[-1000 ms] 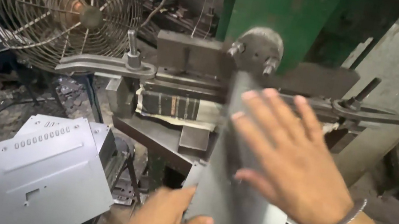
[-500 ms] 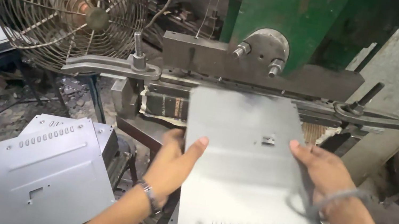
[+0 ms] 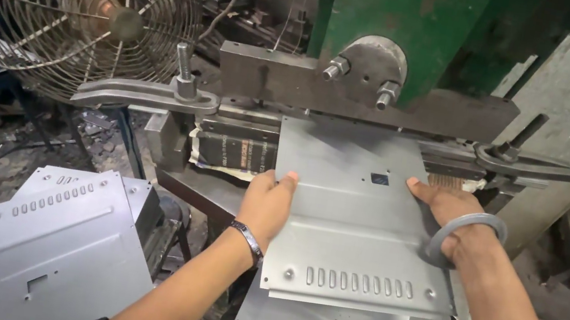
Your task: Bending flat metal sheets into a specific shape using a manual industrial press machine.
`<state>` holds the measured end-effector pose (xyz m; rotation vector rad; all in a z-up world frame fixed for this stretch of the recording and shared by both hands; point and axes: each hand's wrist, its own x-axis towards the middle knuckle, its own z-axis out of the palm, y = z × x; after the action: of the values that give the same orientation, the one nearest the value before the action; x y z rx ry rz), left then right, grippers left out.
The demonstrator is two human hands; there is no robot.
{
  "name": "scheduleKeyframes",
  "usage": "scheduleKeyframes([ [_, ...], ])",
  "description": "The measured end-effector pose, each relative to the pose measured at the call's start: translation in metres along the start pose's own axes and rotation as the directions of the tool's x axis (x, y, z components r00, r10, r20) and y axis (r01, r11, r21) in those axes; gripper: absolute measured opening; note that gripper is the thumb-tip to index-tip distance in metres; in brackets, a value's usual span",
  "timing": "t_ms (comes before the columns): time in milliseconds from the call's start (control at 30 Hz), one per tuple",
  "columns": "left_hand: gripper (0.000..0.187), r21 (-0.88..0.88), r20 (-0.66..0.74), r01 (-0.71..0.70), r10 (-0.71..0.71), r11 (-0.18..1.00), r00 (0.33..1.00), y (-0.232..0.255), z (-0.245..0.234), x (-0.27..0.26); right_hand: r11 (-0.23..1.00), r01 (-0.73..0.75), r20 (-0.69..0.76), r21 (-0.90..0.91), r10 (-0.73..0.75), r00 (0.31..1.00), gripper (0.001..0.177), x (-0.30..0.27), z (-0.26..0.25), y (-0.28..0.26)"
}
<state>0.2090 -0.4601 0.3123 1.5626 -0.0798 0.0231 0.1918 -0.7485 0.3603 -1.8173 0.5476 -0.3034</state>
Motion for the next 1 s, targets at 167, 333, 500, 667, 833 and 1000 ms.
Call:
scheduleKeyframes([
  [167,0.030,-0.094,0.015,0.021,-0.020,0.995,1.000,0.007,0.000,-0.004,0.969,-0.194,0.023,0.151,0.192,0.981,0.062,-0.008,0.001,-0.010],
  [333,0.033,-0.002,-0.009,0.053,-0.053,0.999,0.999,0.008,0.001,-0.003,0.976,-0.136,0.046,0.172,0.129,0.991,0.065,0.005,0.001,0.003],
  [500,0.034,0.010,-0.021,0.083,-0.083,0.996,0.996,0.008,0.001,-0.003,0.971,-0.135,0.030,0.198,0.131,0.991,0.068,-0.003,0.003,-0.005],
  [667,0.032,-0.081,0.019,0.103,-0.101,0.991,0.995,0.008,0.001,-0.005,0.970,-0.227,-0.004,0.088,0.228,0.974,0.066,-0.007,0.000,-0.010],
  [833,0.035,0.149,-0.046,0.022,-0.015,0.989,0.999,-0.016,0.002,0.005,0.990,-0.130,0.081,0.053,0.125,0.989,0.052,-0.013,-0.007,-0.016],
  [1000,0.028,-0.315,-0.001,0.016,-0.018,0.949,1.000,-0.009,-0.017,-0.015,0.980,-0.176,0.229,0.093,0.151,0.962,0.031,-0.010,-0.026,0.030],
])
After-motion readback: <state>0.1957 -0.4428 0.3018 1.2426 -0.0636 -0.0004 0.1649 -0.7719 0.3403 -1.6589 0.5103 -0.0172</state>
